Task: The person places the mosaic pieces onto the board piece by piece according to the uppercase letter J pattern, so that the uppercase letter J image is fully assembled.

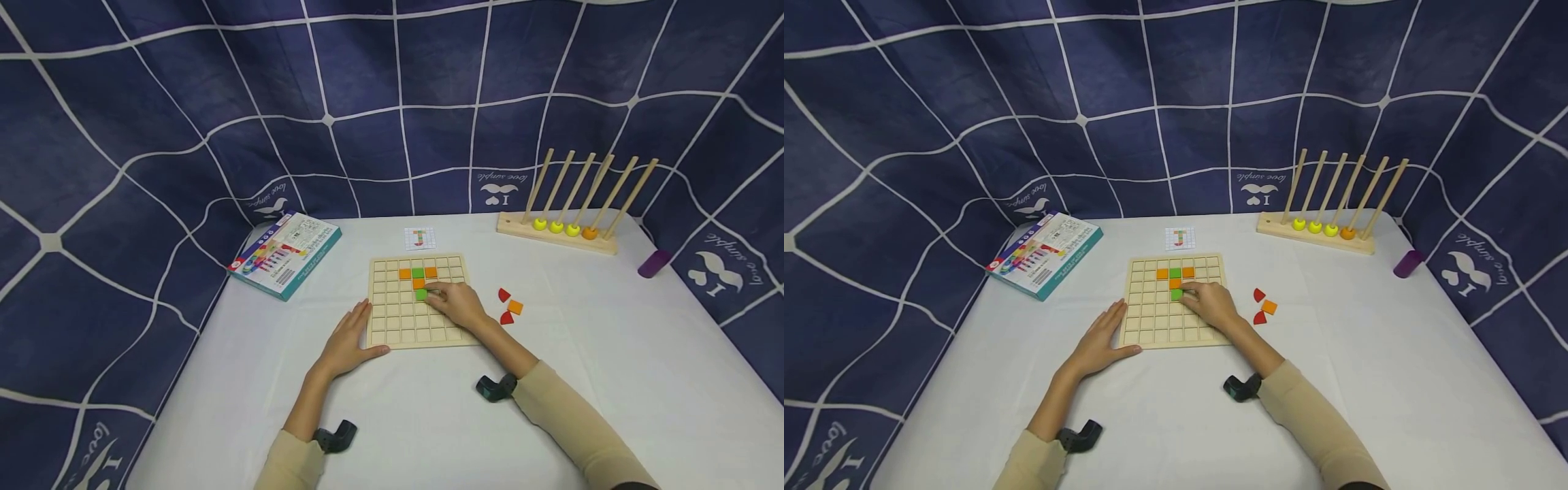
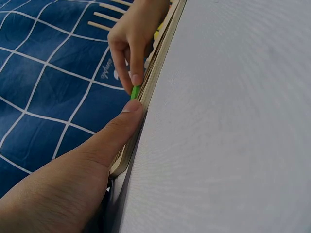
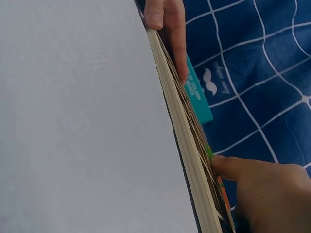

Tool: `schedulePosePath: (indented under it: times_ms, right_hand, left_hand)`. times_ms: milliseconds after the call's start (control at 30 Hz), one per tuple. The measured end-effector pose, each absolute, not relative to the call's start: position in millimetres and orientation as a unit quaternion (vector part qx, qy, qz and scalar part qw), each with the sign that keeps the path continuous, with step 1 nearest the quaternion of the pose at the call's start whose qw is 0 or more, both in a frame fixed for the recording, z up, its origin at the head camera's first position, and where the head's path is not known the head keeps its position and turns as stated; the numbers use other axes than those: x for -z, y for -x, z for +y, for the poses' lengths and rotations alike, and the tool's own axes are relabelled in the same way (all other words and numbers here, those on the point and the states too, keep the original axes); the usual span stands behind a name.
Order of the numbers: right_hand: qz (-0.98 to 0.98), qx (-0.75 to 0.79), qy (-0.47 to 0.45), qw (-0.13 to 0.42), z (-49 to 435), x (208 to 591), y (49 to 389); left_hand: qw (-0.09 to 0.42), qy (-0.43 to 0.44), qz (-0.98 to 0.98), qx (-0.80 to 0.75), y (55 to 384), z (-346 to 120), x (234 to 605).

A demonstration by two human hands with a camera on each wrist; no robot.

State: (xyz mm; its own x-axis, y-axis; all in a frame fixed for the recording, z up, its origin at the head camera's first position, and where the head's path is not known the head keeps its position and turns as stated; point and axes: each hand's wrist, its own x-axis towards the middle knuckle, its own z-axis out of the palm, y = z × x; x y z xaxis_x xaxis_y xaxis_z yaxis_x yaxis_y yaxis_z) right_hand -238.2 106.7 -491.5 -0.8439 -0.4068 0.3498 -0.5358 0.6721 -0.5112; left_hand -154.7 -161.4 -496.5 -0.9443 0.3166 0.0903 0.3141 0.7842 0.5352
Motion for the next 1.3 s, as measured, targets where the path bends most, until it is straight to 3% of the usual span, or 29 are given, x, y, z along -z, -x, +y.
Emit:
schedulePosePath:
  times_ms: [600,1300]
  right_hand:
    - [-0.915,-0.287,-0.26,0.112,111.6,484.2,232.4]
    - [-0.923,-0.266,-0.202,0.19,234.3,466.7,197.8]
  left_hand:
    - [0.005,-0.164,0.944,-0.287,154.0,-160.9,496.5]
    - [0.007,-0.152,0.946,-0.285,155.1,-160.8,497.9]
